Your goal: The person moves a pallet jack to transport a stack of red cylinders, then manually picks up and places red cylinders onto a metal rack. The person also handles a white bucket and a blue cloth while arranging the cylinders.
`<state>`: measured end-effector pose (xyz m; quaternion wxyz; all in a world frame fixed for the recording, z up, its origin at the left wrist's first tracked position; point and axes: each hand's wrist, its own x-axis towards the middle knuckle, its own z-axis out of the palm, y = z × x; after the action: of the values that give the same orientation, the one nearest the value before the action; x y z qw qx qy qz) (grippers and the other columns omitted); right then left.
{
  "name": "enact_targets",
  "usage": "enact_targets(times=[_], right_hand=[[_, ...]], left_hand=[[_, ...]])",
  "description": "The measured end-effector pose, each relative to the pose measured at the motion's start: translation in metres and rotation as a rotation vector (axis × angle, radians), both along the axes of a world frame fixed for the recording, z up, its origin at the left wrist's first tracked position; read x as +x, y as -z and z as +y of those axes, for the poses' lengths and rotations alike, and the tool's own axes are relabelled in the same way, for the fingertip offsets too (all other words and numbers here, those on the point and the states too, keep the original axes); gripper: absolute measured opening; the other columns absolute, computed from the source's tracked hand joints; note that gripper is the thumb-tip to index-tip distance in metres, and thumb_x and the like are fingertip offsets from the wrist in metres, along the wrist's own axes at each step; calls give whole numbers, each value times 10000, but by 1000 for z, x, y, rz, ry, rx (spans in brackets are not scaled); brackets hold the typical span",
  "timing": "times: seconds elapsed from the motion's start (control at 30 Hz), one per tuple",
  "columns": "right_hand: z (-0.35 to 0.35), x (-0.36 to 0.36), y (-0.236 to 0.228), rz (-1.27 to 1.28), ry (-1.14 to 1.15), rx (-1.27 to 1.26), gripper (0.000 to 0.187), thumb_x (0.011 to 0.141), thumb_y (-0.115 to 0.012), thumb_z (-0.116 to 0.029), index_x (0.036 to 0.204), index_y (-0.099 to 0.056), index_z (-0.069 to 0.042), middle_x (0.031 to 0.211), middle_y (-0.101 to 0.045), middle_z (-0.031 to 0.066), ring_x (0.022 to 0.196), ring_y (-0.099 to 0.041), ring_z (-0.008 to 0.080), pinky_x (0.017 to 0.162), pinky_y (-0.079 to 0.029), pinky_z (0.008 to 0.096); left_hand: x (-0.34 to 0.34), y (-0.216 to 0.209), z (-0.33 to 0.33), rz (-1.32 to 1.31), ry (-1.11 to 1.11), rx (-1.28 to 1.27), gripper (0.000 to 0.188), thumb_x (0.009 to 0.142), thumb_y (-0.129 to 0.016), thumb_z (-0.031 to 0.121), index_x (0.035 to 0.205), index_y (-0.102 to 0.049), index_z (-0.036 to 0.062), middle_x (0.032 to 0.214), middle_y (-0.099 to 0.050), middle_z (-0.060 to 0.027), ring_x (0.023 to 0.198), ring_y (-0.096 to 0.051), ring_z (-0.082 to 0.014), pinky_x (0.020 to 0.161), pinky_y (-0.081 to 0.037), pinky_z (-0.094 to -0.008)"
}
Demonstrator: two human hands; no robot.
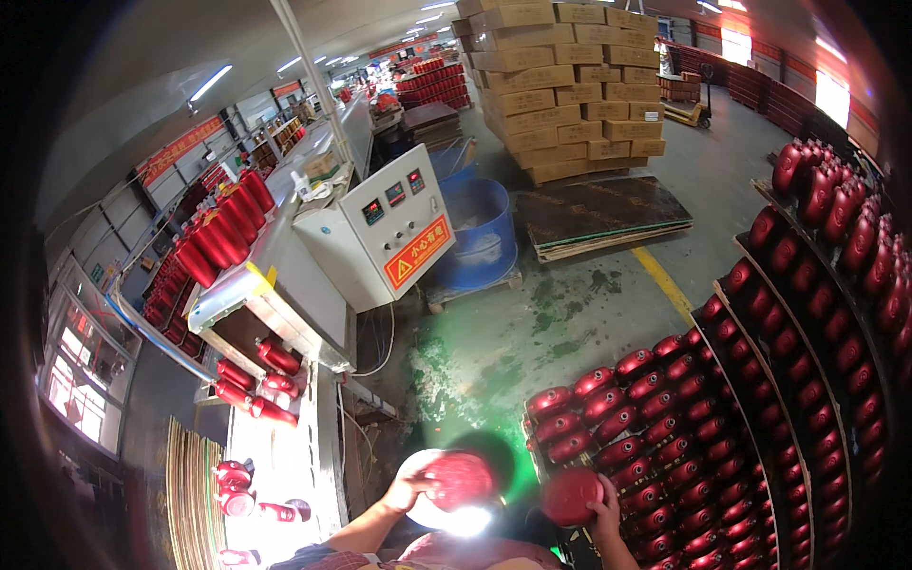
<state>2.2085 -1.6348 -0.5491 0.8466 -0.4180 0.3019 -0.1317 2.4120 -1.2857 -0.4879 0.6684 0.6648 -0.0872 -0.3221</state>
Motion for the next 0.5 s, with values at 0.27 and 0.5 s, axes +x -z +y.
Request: enact_targets(times=[0.27,0.5], right_hand=[[124,129,-54,-205,-426,759,571,895,-602,-260,1393,-390,-79,1361,-479,81,1248,-474,248,1087,-375,432],[258,208,-20,-74,-783,1385,583,961,-425,-458,1416,-414,-93,1399,-466,157,1251,-479,342,1052,-385,491]], left_hand=[[-44,-27,111,702,-527,-1015,630,939,-473,454,1425,-342,75,1276,-516,-248,1074,-595,-415,750,-570,-503],[-47,51,165,-46,-597,-473,503,972,-519,226,1402,-389,-1,1266,-560,-210,1035,-638,-281,813,-572,-397]])
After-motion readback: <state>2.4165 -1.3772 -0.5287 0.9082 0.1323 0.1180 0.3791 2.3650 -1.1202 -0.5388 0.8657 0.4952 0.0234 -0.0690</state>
